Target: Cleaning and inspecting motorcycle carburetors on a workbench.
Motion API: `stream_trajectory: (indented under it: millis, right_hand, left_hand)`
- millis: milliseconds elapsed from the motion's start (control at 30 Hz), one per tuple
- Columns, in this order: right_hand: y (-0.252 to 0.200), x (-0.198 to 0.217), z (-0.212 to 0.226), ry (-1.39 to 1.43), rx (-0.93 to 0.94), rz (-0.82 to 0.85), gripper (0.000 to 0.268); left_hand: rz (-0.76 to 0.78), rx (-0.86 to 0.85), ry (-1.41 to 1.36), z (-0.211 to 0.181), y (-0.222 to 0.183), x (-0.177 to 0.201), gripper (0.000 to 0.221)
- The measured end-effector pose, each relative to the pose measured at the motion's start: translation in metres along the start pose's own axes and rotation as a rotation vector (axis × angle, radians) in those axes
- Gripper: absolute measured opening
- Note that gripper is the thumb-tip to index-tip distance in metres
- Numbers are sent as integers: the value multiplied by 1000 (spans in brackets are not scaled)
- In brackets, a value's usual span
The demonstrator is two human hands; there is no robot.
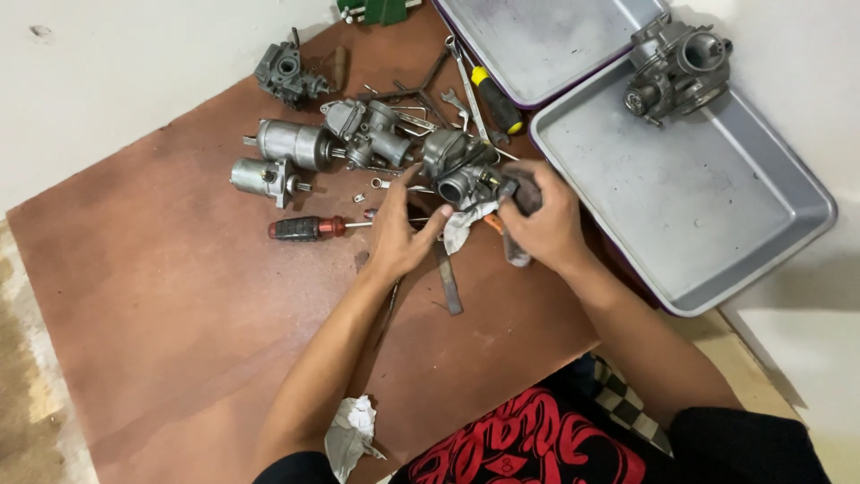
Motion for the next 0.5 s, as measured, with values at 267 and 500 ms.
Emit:
stream_trajectory:
  millis: [267,500]
  right_hand:
    - [39,5,-5,31,19,-7,33]
    - [49,8,-6,13,6,-11,32]
  left_hand:
    - [-94,-8,-45,21,-1,-9,63]
    - [-119,-97,73,-20,1,7,81]
Point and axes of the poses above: each hand's wrist, its own y-axis towards the middle knuckle, its own x-axis out of the back of the hand, z = x × y, the point moved 8 cm from there along y, towards the middle knuckle, and after that the axes turned 12 degrees about z, right-handed, at the moved point
